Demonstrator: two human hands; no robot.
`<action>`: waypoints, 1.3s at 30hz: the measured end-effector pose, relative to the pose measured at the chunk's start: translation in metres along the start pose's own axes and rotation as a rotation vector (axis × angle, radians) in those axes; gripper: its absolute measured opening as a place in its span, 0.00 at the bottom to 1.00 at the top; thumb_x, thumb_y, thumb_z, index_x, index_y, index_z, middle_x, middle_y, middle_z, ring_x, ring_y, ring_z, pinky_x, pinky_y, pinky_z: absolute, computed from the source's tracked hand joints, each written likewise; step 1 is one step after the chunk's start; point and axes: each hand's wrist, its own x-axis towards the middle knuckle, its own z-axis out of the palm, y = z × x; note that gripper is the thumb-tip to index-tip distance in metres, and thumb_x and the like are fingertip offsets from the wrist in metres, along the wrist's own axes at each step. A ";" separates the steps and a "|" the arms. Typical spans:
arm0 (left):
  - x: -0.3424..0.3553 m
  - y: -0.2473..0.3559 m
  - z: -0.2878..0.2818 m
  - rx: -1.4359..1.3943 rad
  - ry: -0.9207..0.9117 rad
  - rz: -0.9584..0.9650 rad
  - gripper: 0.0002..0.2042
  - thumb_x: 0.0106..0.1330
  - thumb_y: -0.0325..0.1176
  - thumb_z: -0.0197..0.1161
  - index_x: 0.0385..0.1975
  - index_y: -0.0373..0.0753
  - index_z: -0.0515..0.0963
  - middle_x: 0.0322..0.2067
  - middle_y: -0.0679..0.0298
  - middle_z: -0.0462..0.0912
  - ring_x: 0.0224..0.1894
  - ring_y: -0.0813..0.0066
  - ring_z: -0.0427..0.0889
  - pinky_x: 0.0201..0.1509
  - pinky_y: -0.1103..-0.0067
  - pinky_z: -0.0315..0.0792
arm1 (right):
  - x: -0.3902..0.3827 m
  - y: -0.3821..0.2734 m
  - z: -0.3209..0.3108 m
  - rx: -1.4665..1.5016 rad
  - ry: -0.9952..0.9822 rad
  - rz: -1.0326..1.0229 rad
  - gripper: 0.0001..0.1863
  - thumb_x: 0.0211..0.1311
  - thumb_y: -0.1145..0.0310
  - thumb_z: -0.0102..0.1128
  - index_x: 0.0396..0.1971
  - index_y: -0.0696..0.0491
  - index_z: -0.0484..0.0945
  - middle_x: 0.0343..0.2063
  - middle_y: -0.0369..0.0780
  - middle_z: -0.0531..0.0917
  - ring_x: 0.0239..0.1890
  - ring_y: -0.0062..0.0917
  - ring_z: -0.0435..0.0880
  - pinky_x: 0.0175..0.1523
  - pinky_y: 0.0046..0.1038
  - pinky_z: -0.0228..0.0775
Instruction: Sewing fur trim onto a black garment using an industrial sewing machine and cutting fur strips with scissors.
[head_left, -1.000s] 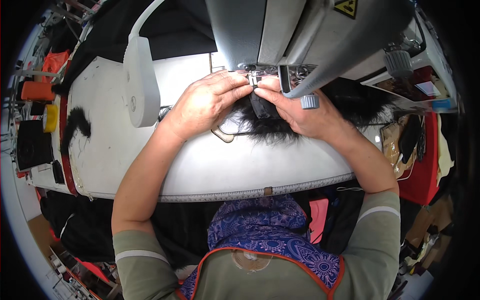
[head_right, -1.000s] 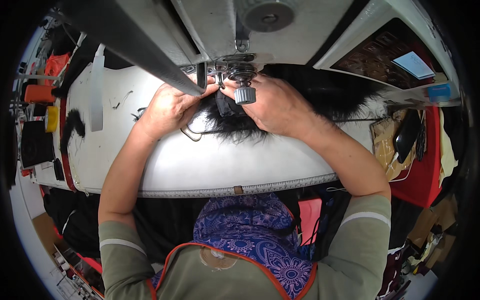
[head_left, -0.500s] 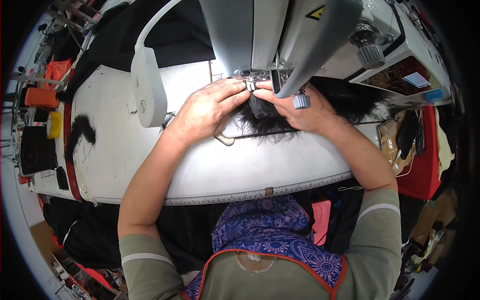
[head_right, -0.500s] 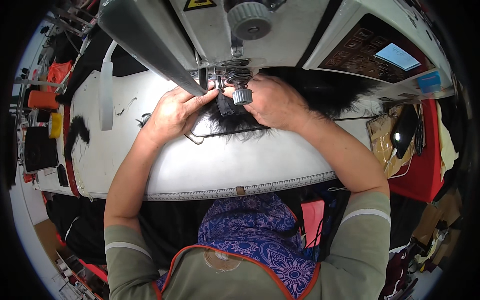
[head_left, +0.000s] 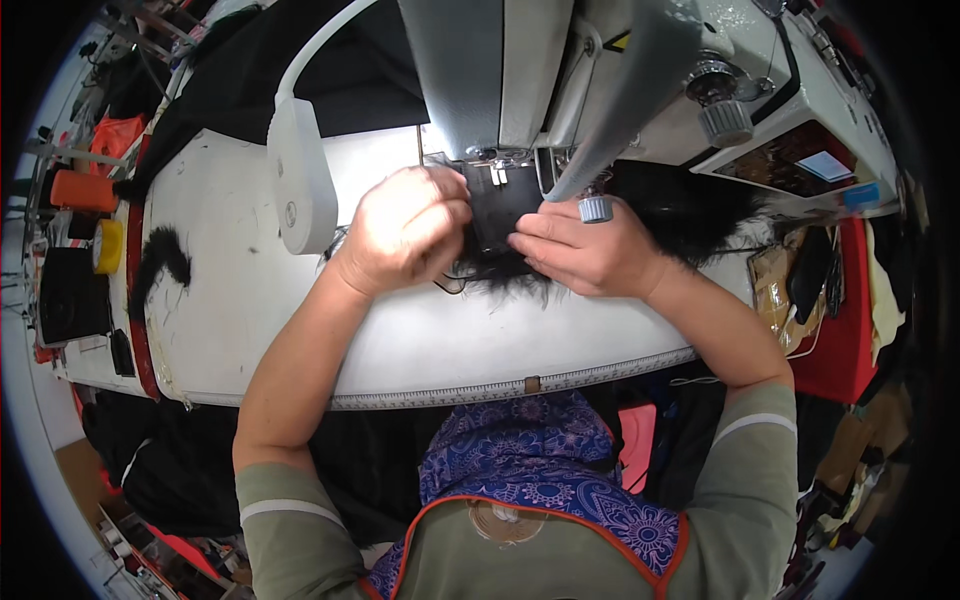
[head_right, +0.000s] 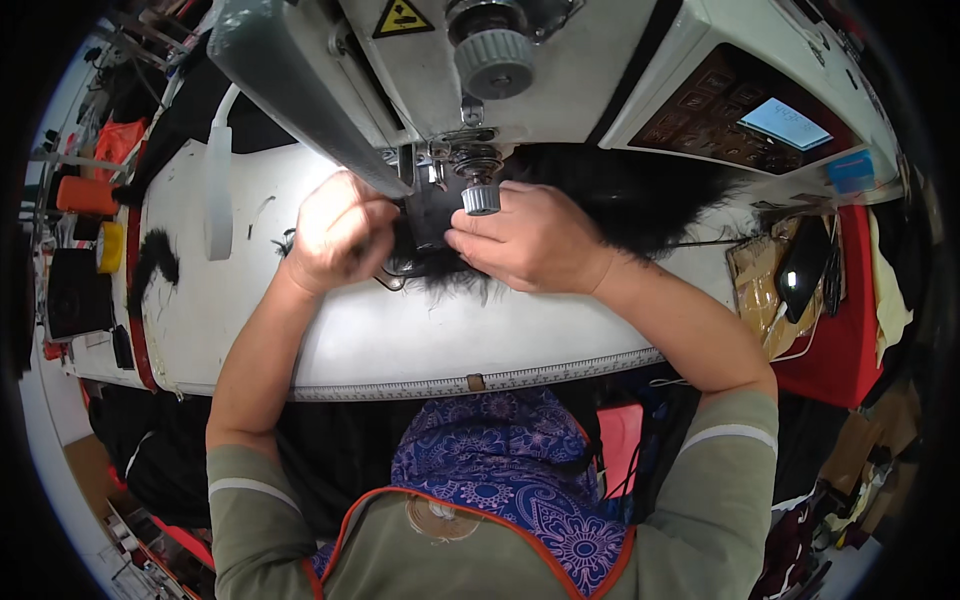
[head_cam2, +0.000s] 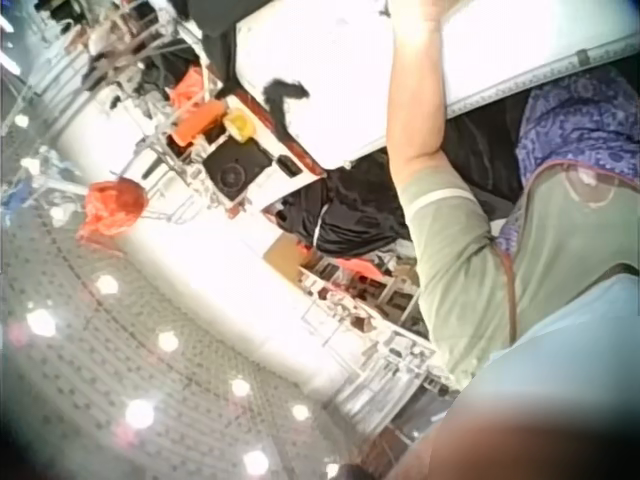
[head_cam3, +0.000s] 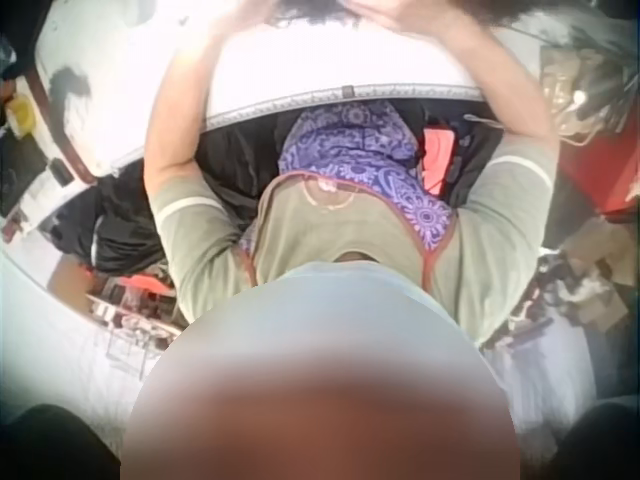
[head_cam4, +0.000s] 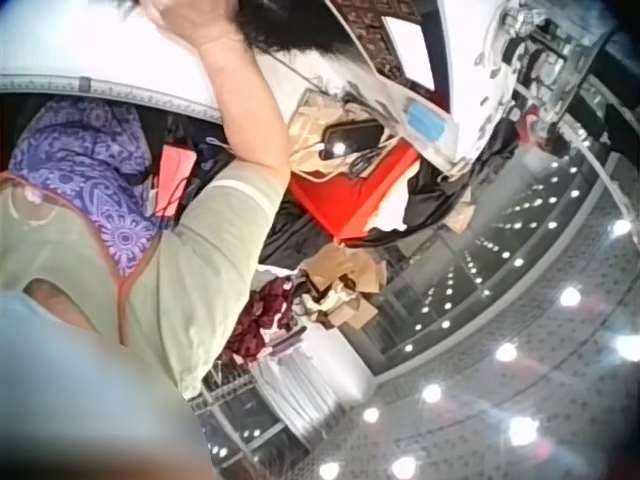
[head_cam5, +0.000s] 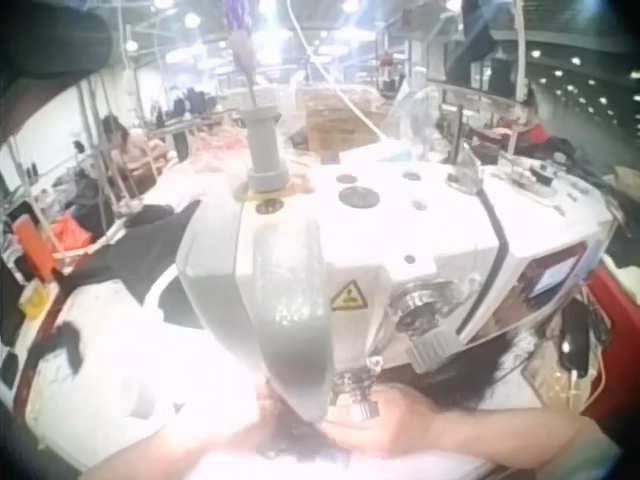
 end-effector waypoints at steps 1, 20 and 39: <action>-0.001 0.005 0.003 0.007 -0.011 0.030 0.15 0.36 0.22 0.66 0.29 0.35 0.76 0.30 0.60 0.79 0.35 0.64 0.81 0.40 0.75 0.77 | 0.001 -0.002 0.003 -0.002 0.000 -0.002 0.13 0.44 0.73 0.61 0.34 0.55 0.81 0.37 0.35 0.80 0.32 0.25 0.80 0.36 0.26 0.72; -0.022 -0.094 -0.025 0.390 -0.135 -0.468 0.07 0.58 0.30 0.59 0.34 0.37 0.76 0.33 0.57 0.77 0.37 0.53 0.77 0.41 0.67 0.72 | -0.027 0.071 -0.050 -0.295 -0.300 0.722 0.19 0.61 0.57 0.50 0.49 0.49 0.75 0.47 0.39 0.78 0.51 0.31 0.76 0.57 0.31 0.66; -0.048 -0.009 -0.074 0.510 -0.428 -0.948 0.31 0.60 0.57 0.55 0.61 0.50 0.63 0.62 0.58 0.63 0.66 0.55 0.59 0.66 0.51 0.49 | -0.028 0.033 -0.023 -0.322 -0.016 0.116 0.11 0.54 0.72 0.55 0.38 0.53 0.78 0.39 0.42 0.80 0.42 0.37 0.80 0.43 0.35 0.73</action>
